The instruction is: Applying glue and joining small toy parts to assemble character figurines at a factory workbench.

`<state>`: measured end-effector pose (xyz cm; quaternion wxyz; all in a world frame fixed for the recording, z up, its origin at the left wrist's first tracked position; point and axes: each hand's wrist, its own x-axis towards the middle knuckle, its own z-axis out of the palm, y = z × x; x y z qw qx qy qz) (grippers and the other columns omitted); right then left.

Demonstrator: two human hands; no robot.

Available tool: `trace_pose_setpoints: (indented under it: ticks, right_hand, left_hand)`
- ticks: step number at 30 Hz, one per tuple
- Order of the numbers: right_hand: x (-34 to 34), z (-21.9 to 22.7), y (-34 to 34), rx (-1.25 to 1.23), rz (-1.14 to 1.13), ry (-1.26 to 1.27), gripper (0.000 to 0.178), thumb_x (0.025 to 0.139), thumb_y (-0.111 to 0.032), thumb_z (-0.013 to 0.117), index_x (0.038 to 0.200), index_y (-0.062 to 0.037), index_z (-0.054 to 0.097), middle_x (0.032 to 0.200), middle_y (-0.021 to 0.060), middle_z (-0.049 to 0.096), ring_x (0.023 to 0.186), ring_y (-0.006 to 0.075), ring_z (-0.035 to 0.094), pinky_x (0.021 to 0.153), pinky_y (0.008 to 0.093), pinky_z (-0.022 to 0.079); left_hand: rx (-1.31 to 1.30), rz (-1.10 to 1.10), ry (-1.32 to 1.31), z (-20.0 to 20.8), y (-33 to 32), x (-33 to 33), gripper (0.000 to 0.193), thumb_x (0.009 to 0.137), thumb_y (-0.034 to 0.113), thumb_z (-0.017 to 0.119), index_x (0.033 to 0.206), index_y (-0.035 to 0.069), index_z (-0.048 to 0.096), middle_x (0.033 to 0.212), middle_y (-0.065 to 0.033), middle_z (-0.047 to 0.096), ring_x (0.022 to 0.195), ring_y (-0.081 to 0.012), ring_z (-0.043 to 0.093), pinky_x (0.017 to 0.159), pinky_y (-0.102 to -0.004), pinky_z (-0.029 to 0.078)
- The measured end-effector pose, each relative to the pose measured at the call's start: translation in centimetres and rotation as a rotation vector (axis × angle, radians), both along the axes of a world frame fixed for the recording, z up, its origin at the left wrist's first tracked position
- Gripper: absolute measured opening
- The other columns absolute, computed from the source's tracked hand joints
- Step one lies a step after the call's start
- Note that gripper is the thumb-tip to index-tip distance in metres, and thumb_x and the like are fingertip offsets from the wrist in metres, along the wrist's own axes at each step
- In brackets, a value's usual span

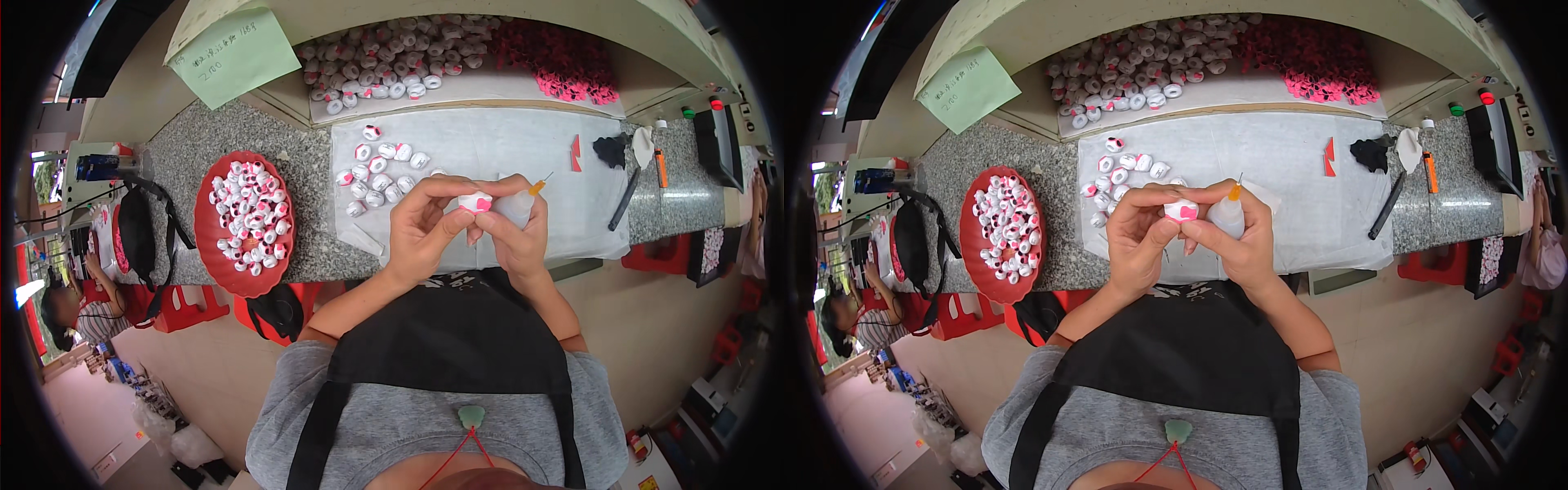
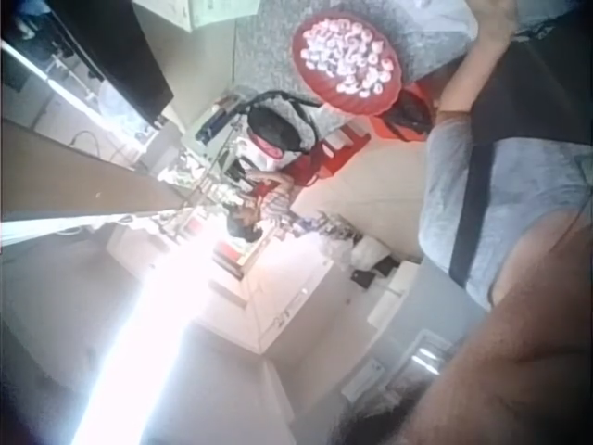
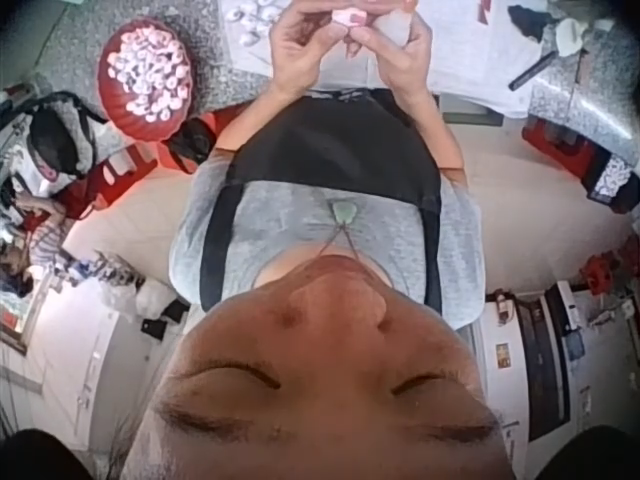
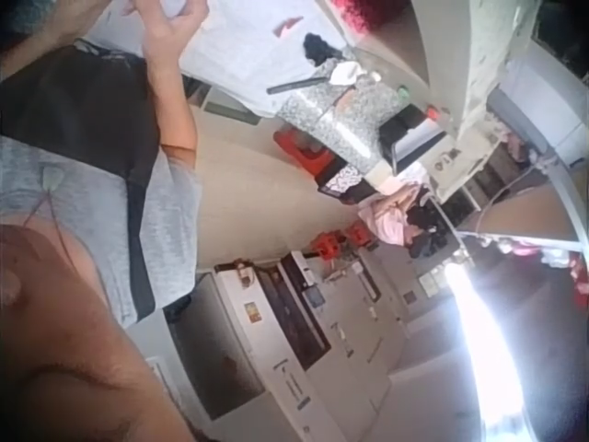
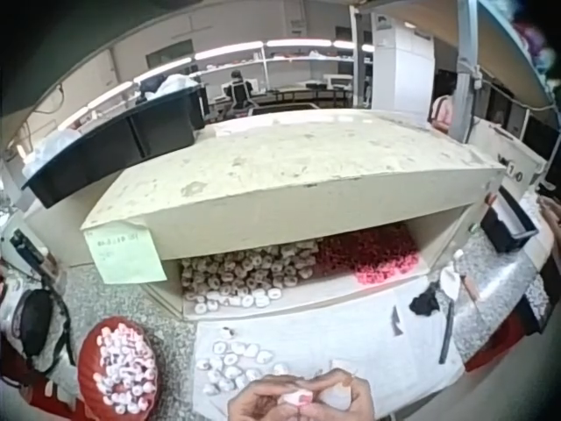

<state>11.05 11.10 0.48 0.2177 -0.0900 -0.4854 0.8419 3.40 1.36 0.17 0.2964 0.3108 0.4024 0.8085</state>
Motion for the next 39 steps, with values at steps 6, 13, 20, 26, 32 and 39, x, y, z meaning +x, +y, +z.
trace_pose_setpoints:
  ticks: [6, 13, 20, 26, 32, 39]
  right_hand:
    - [0.1, -0.2, -0.1, 0.021, -0.046, -0.01, 0.022, 0.068, 0.002, 0.056, 0.089, 0.0033, 0.05, 0.066, 0.0084, 0.052, 0.055, 0.0131, 0.052, 0.05, 0.0238, 0.044]
    - [0.3, -1.0, -0.5, -0.029, -0.055, -0.03, 0.022, 0.068, 0.001, 0.054, 0.089, 0.0013, 0.048, 0.071, 0.0103, 0.052, 0.054, 0.0144, 0.051, 0.049, 0.0246, 0.043]
    - [-1.3, -2.6, 1.4, 0.127, -0.027, -0.29, 0.034, 0.07, -0.002, 0.053, 0.103, 0.0018, 0.045, 0.067, 0.0056, 0.05, 0.051, 0.0087, 0.045, 0.045, 0.02, 0.038]
    - [-0.3, -2.7, 3.1, 0.163, -0.132, -0.321, 0.036, 0.069, -0.002, 0.053, 0.103, 0.0005, 0.042, 0.07, 0.005, 0.049, 0.048, 0.0066, 0.04, 0.042, 0.0188, 0.034]
    - [1.3, -2.2, 3.1, 0.155, -0.205, -0.185, 0.033, 0.07, -0.002, 0.046, 0.102, 0.0004, 0.035, 0.088, 0.0101, 0.042, 0.054, 0.0095, 0.043, 0.041, 0.0202, 0.038]
    - [1.9, 0.9, 3.8, 0.295, -0.317, -0.148, 0.028, 0.071, -0.004, 0.046, 0.097, 0.0038, 0.038, 0.092, 0.0126, 0.042, 0.071, 0.0193, 0.05, 0.05, 0.0269, 0.047]
  left_hand:
    - [-0.057, -0.012, -0.048, 0.2, -0.2, 0.3, 0.018, 0.078, 0.004, 0.047, 0.095, -0.001, 0.045, 0.095, -0.0122, 0.05, 0.075, -0.0111, 0.046, 0.058, -0.0216, 0.041]
    - [-0.115, 0.013, -0.024, -0.4, -0.1, 1.0, 0.018, 0.08, 0.006, 0.045, 0.096, -0.001, 0.044, 0.093, -0.0094, 0.05, 0.072, -0.0087, 0.044, 0.058, -0.0192, 0.038]
    - [-0.613, 0.265, 0.641, -3.4, -1.9, -4.7, 0.02, 0.072, 0.007, 0.055, 0.091, 0.004, 0.051, 0.088, -0.006, 0.049, 0.082, -0.0159, 0.045, 0.073, -0.0254, 0.036]
    - [-0.759, 0.554, 1.102, -4.5, 0.6, -8.9, 0.024, 0.062, 0.008, 0.062, 0.086, 0.009, 0.057, 0.084, -0.0074, 0.048, 0.081, -0.0228, 0.043, 0.072, -0.0315, 0.035]
    - [-0.893, 0.646, 1.36, -4.4, 5.5, -12.5, 0.021, 0.06, 0.011, 0.064, 0.078, 0.007, 0.054, 0.08, -0.0073, 0.05, 0.079, -0.0252, 0.044, 0.068, -0.0337, 0.035]
    - [-0.51, 0.352, 0.552, -1.6, 4.1, -9.1, 0.013, 0.068, 0.003, 0.058, 0.079, 0.001, 0.05, 0.076, -0.0042, 0.052, 0.063, -0.0095, 0.049, 0.057, -0.0205, 0.04]
